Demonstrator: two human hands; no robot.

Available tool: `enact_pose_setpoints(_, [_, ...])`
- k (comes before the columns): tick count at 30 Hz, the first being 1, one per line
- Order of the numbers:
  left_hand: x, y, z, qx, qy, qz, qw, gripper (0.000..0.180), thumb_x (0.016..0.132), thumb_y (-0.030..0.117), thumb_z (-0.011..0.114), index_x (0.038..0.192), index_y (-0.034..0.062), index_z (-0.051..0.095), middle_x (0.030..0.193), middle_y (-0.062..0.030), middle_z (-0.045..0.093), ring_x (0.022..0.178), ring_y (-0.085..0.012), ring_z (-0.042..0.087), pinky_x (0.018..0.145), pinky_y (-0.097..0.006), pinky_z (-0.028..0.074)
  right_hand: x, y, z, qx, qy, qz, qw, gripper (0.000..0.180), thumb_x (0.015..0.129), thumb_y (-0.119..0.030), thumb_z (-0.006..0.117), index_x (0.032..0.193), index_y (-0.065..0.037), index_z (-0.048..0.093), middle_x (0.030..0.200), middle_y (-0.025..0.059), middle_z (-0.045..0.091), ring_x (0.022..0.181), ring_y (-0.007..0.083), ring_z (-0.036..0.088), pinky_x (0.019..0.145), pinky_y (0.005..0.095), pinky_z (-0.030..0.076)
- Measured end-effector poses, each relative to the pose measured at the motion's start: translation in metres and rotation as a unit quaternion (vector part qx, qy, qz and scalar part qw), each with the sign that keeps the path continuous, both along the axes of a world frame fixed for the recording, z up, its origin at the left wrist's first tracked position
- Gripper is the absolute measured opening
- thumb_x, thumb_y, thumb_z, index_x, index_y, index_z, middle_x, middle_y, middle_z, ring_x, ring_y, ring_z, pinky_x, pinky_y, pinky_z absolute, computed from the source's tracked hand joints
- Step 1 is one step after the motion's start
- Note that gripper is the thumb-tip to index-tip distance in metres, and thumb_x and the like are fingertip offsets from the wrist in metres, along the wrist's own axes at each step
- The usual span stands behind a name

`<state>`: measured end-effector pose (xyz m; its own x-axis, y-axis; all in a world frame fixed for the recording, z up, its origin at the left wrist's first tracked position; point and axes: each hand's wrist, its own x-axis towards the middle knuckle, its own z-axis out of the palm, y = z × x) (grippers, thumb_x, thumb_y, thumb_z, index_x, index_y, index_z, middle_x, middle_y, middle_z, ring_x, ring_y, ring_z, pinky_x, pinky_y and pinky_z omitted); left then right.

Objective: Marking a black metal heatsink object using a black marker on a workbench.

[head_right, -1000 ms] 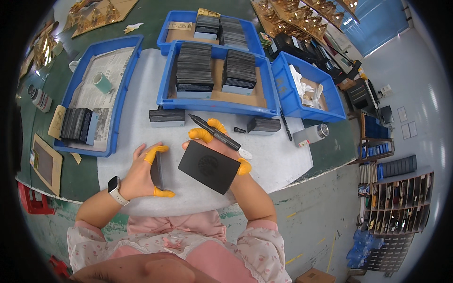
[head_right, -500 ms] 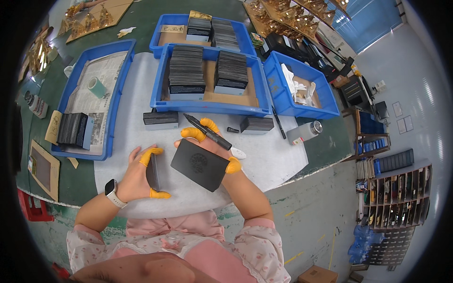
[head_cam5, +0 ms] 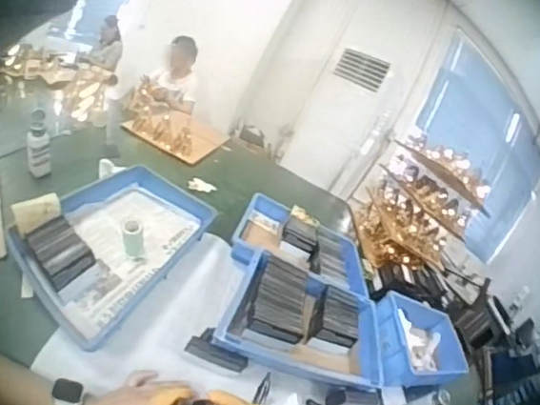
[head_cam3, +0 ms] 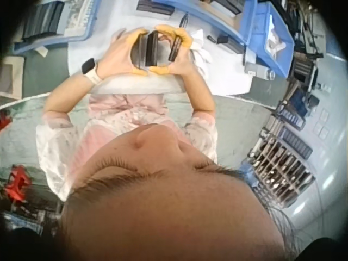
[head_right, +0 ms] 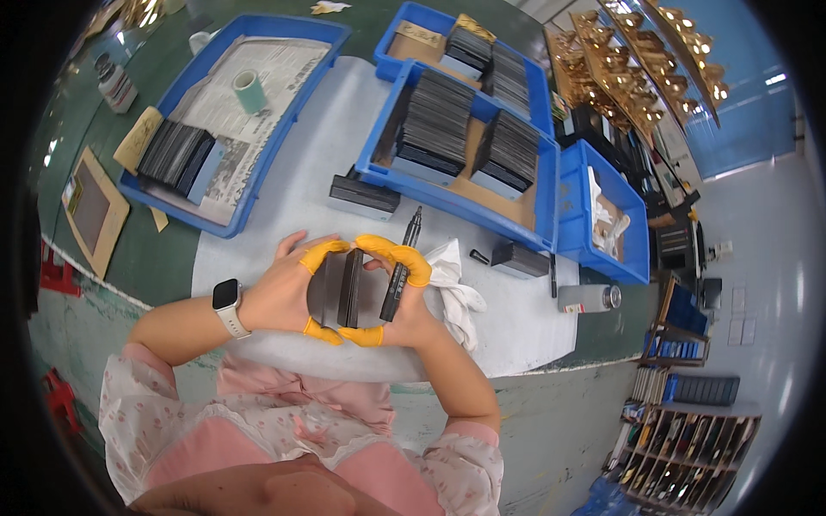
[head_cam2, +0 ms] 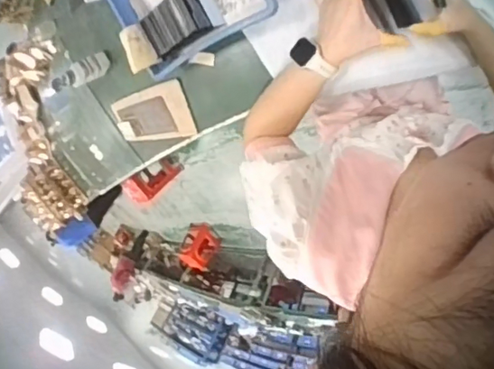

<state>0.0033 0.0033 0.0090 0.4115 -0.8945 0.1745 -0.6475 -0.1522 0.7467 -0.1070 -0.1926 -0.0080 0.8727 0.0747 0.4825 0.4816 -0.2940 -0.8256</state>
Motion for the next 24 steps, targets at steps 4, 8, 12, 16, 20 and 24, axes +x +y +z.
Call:
enact_pose_setpoints(4, [-0.001,-0.001,-0.002,-0.025,-0.002,0.005,1.000,0.094,0.058,0.045,0.083,0.131,0.0016,0.043,0.124,-0.0192,0.053,0.130,-0.0304,0.042,0.108,-0.051,0.020,0.000,0.007,-0.001,-0.023,0.003,0.001,1.000,0.118,0.054,-0.019,0.091,0.140,-0.018,0.010,0.140,0.0224,0.037,0.126,0.0359,0.044,0.091,0.0426,0.039])
enact_pose_setpoints(8, [-0.004,-0.004,-0.001,-0.018,-0.015,-0.003,1.000,0.084,0.063,0.041,0.079,0.130,0.0016,0.046,0.122,-0.0190,0.055,0.129,-0.0286,0.043,0.107,-0.052,0.021,0.000,0.008,-0.005,0.001,-0.004,-0.001,1.000,0.106,0.055,-0.023,0.091,0.136,-0.012,0.023,0.138,0.0192,0.040,0.127,0.0314,0.045,0.091,0.0405,0.043])
enact_pose_setpoints(12, [-0.005,-0.005,-0.009,-0.021,-0.013,-0.001,1.000,0.085,0.061,0.040,0.079,0.128,0.0012,0.045,0.128,-0.0198,0.051,0.130,-0.0289,0.042,0.108,-0.052,0.019,0.000,0.010,-0.004,-0.015,-0.025,-0.011,1.000,0.107,0.055,-0.023,0.092,0.136,-0.011,0.022,0.138,0.0197,0.040,0.126,0.0312,0.046,0.093,0.0403,0.042])
enact_pose_setpoints(16, [-0.004,-0.006,-0.010,-0.016,-0.029,0.000,0.999,0.086,0.059,0.040,0.080,0.128,0.0014,0.045,0.128,-0.0196,0.051,0.128,-0.0286,0.043,0.108,-0.052,0.019,0.001,0.009,-0.009,-0.013,-0.032,-0.014,0.999,0.108,0.054,-0.022,0.092,0.136,-0.011,0.022,0.138,0.0187,0.040,0.125,0.0306,0.047,0.094,0.0400,0.041])
enact_pose_setpoints(20, [-0.004,-0.005,-0.006,-0.019,-0.021,-0.004,1.000,0.088,0.058,0.040,0.081,0.128,0.0016,0.044,0.129,-0.0192,0.051,0.127,-0.0285,0.044,0.108,-0.051,0.020,0.000,0.009,-0.011,-0.023,-0.032,-0.023,0.999,0.109,0.054,-0.022,0.092,0.136,-0.012,0.021,0.138,0.0182,0.040,0.124,0.0300,0.047,0.095,0.0401,0.040])
enact_pose_setpoints(24, [-0.006,-0.006,-0.010,-0.021,-0.033,0.003,0.999,0.088,0.057,0.041,0.081,0.128,0.0017,0.044,0.129,-0.0189,0.051,0.127,-0.0283,0.045,0.108,-0.051,0.020,0.000,0.008,-0.010,-0.023,-0.024,-0.022,0.999,0.109,0.053,-0.021,0.092,0.137,-0.014,0.022,0.138,0.0180,0.041,0.124,0.0311,0.047,0.094,0.0413,0.041])
